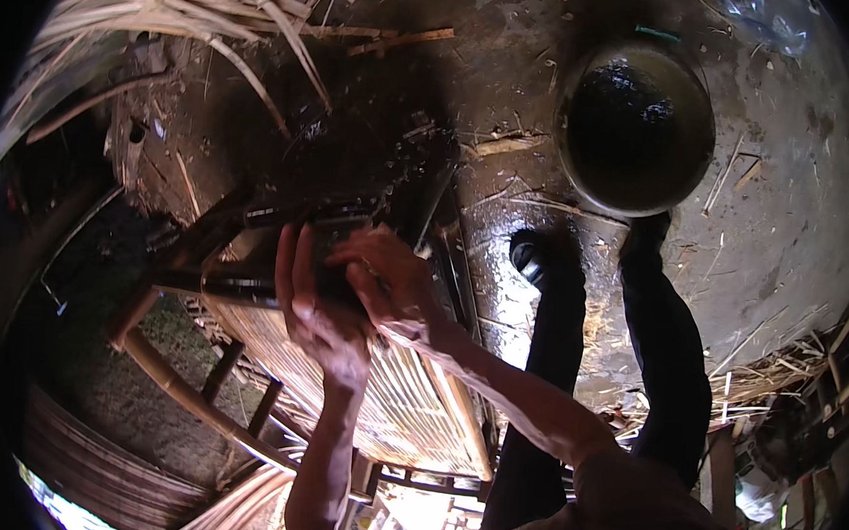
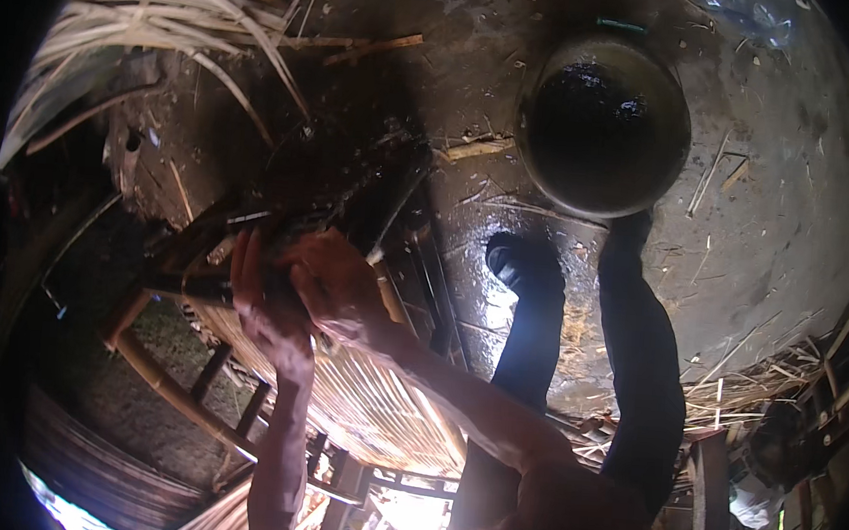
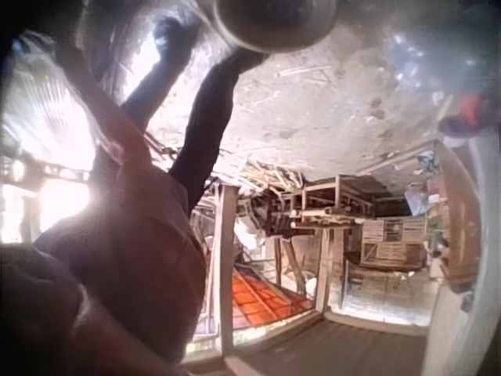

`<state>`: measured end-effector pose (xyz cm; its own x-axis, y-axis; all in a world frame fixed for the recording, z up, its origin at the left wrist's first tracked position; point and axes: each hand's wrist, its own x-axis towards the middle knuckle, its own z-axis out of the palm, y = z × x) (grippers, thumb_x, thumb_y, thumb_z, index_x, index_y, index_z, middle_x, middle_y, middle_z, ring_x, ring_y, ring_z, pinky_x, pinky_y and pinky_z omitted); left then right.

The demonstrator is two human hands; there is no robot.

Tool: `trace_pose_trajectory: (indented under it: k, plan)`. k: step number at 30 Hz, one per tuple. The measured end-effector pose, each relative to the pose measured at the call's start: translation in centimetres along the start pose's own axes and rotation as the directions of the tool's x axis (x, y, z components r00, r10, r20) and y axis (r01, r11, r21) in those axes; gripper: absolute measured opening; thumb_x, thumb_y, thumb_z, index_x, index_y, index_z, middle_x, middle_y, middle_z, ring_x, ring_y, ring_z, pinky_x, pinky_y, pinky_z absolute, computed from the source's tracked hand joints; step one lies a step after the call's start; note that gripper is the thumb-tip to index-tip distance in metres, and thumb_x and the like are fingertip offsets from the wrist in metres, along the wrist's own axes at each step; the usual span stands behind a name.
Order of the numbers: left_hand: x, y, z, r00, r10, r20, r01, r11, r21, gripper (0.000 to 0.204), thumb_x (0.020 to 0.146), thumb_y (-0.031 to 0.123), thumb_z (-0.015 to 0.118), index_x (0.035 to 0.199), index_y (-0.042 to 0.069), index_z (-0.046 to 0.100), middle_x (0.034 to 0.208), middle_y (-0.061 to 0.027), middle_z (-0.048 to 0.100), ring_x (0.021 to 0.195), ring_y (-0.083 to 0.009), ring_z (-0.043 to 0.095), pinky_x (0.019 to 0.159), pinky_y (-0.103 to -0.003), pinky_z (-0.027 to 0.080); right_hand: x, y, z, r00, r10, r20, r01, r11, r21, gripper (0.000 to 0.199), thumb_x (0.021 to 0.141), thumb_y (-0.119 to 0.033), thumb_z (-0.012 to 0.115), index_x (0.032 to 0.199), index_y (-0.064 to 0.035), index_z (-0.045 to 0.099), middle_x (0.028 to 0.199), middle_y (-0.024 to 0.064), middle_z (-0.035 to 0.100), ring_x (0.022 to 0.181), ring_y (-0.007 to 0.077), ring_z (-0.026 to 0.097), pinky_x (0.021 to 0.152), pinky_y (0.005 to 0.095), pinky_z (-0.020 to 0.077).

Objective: The person scrubs and polishes a large bamboo structure with a steel wool pad, repeatedly dipping the pad into a bucket of liquid. They work on the frame, legs, and woven seat, turning the structure to access different sides.

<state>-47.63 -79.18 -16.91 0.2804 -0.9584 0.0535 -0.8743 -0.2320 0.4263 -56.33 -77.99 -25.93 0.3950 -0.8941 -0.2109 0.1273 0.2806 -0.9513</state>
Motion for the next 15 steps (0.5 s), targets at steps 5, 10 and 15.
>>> trace_pose_trajectory:
  k: [5, 10, 15]
  plan:
    - [-0.7, -0.4, -1.0, 0.987, -0.067, 0.148, 0.064, 0.998, 0.024, 0.065, 0.102, 0.057, 0.014, 0.144, 0.012, 0.034, 0.139, -0.0237, 0.047, 0.128, -0.0425, 0.045, 0.103, -0.051, 0.041, 4.1, 18.4, -2.9, 0.991, 0.122, -0.051, -0.117, 0.989, 0.089, 0.015, 0.092, -0.010, 0.055, 0.090, -0.0036, 0.068, 0.098, 0.0125, 0.062, 0.096, 0.0256, 0.058, 0.090, 0.0374, 0.0445]
    - [-1.0, -0.7, -1.0, 0.958, -0.166, 0.233, 0.139, 0.982, 0.130, 0.061, 0.102, 0.057, 0.013, 0.146, 0.016, 0.026, 0.140, -0.0236, 0.046, 0.127, -0.0423, 0.047, 0.102, -0.051, 0.041, 8.1, 30.2, -5.5, 0.921, 0.025, -0.390, -0.187, 0.903, -0.385, 0.016, 0.089, -0.005, 0.054, 0.084, -0.0051, 0.069, 0.088, 0.0074, 0.062, 0.069, 0.0195, 0.057, 0.067, 0.0351, 0.0483]
    - [-1.1, -0.3, -1.7, 0.944, -0.197, 0.266, 0.158, 0.974, 0.161, 0.059, 0.102, 0.057, 0.013, 0.148, 0.020, 0.019, 0.141, -0.0234, 0.046, 0.125, -0.0421, 0.049, 0.101, -0.052, 0.042, 6.3, 13.6, -3.4, 0.996, 0.046, 0.073, -0.040, 0.996, -0.086, 0.013, 0.087, -0.015, 0.059, 0.083, -0.0126, 0.071, 0.088, 0.0086, 0.065, 0.074, 0.0269, 0.062, 0.070, 0.0440, 0.0482]
